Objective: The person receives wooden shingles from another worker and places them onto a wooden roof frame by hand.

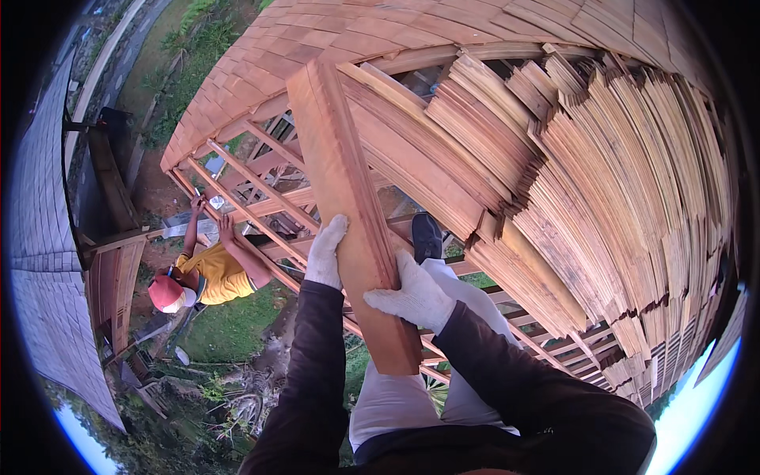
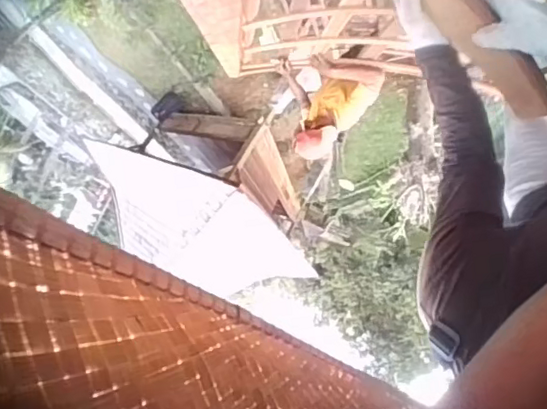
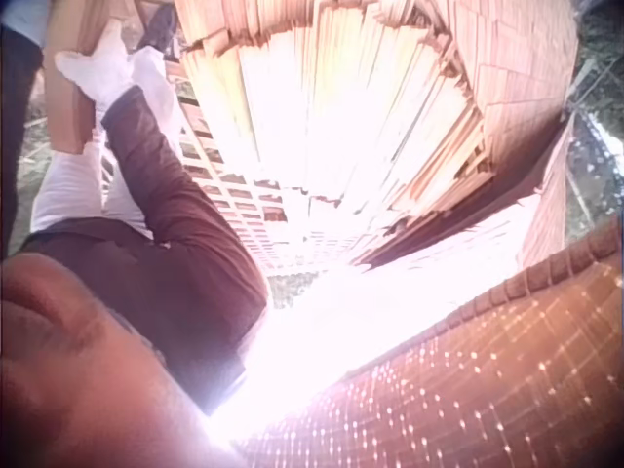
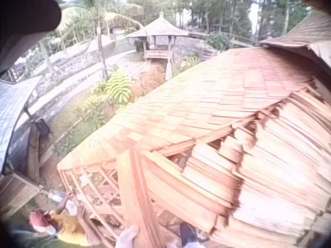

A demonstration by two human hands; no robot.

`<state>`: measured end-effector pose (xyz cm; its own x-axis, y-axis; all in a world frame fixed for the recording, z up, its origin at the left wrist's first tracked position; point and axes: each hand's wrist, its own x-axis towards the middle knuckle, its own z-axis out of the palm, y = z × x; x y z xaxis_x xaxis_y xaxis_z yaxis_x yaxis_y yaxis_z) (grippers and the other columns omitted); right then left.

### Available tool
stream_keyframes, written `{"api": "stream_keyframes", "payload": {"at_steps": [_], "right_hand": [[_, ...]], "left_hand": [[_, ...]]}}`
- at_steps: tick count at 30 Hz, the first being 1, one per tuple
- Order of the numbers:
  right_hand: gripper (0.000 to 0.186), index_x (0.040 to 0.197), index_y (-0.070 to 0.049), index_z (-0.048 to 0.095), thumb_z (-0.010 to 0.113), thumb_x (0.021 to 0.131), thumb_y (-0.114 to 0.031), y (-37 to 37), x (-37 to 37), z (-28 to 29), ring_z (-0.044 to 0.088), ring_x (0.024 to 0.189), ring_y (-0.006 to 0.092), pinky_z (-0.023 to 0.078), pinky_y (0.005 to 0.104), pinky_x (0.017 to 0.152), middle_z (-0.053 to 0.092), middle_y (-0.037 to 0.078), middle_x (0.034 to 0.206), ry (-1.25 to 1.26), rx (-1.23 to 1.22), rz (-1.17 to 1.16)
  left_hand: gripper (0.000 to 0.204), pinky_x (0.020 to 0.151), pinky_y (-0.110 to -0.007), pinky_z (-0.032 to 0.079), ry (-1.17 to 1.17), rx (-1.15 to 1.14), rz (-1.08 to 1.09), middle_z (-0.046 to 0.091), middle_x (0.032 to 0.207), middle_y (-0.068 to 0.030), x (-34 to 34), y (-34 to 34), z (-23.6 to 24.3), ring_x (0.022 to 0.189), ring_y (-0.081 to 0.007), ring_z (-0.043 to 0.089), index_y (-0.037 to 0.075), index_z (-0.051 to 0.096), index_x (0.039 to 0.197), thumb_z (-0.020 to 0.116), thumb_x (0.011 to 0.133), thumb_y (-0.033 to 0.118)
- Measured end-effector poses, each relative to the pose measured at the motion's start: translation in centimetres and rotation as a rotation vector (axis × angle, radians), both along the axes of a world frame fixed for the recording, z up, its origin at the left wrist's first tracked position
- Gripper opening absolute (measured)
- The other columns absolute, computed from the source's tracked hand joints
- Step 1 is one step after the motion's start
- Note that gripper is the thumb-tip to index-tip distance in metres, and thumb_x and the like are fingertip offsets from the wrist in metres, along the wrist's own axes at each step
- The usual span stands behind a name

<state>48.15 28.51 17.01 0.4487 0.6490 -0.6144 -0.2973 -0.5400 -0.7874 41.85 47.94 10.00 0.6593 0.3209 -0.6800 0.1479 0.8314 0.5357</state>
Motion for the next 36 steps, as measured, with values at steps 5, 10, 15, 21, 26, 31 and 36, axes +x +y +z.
{"api": "stream_keyframes", "payload": {"at_steps": [5, 10, 15, 21, 26, 31, 36], "right_hand": [[0.049, 0.128, 0.001, 0.065, 0.068, 0.099, -0.039, 2.5, 6.0, -5.0, 0.068, 0.113, 0.0209, 0.053, 0.0347, 0.099, 0.073, 0.014, 0.12, 0.051, 0.12, -0.209], [0.047, 0.119, -0.007, 0.057, 0.071, 0.09, -0.041, 3.6, 22.0, -13.3, 0.069, 0.105, 0.0406, 0.054, 0.0534, 0.089, 0.069, 0.023, 0.11, -1.187, -0.591, 0.1], [0.022, 0.101, -0.01, 0.066, 0.064, 0.094, -0.031, 3.8, 26.7, -18.5, 0.072, 0.093, 0.0373, 0.057, 0.0525, 0.08, 0.073, 0.015, 0.103, -1.302, -0.608, 0.511], [0.023, 0.093, -0.009, 0.066, 0.063, 0.094, -0.031, 4.7, 26.5, -15.7, 0.072, 0.087, 0.0383, 0.057, 0.0516, 0.076, 0.073, 0.018, 0.09, -1.326, -0.529, 0.521], [0.026, 0.096, -0.006, 0.066, 0.064, 0.095, -0.032, 4.8, 26.0, -11.4, 0.07, 0.09, 0.0407, 0.055, 0.0513, 0.079, 0.071, 0.021, 0.092, -1.312, -0.451, 0.359], [0.029, 0.106, -0.001, 0.068, 0.066, 0.096, -0.029, 4.0, 25.0, -9.3, 0.068, 0.099, 0.0436, 0.054, 0.0484, 0.086, 0.071, 0.026, 0.102, -1.119, -0.33, 0.234], [0.051, 0.136, 0.002, 0.063, 0.066, 0.098, -0.031, 2.1, 28.0, -15.8, 0.062, 0.13, 0.0345, 0.047, 0.0375, 0.109, 0.067, 0.023, 0.134, -0.822, -0.384, 0.219]], "left_hand": [[0.046, 0.092, -0.041, 0.06, 0.076, -0.019, 0.222, 0.07, 0.121, -0.0108, -8.0, 1.5, 1.4, 0.104, -0.0252, 0.071, 0.003, 0.058, 0.135, 0.068, 0.1, 0.031], [0.048, 0.093, -0.042, 0.06, 0.251, -0.044, 0.347, 0.07, 0.123, -0.0119, -15.8, -0.7, 1.3, 0.106, -0.0267, 0.07, 0.003, 0.056, 0.138, 0.068, 0.1, 0.031], [0.048, 0.095, -0.044, 0.059, 0.419, -0.166, 0.455, 0.069, 0.124, -0.0125, -25.2, -6.2, -1.0, 0.107, -0.0281, 0.07, 0.003, 0.055, 0.138, 0.066, 0.101, 0.031], [0.047, 0.096, -0.046, 0.058, 0.465, -0.299, 0.552, 0.07, 0.123, -0.0134, -27.6, -11.7, -0.3, 0.107, -0.0295, 0.07, 0.002, 0.057, 0.137, 0.065, 0.102, 0.032], [0.05, 0.098, -0.044, 0.056, 0.409, -0.334, 0.531, 0.07, 0.123, -0.0125, -26.5, -12.7, 0.3, 0.109, -0.0281, 0.068, 0.003, 0.058, 0.136, 0.068, 0.1, 0.036], [0.049, 0.097, -0.045, 0.058, 0.409, -0.318, 0.543, 0.069, 0.125, -0.0156, -26.9, -12.9, -0.1, 0.109, -0.0301, 0.07, 0.0, 0.055, 0.138, 0.064, 0.102, 0.032], [0.047, 0.097, -0.045, 0.058, 0.394, -0.304, 0.487, 0.069, 0.126, -0.0156, -25.9, -12.1, 0.0, 0.109, -0.0294, 0.07, 0.0, 0.055, 0.138, 0.062, 0.103, 0.031]]}}
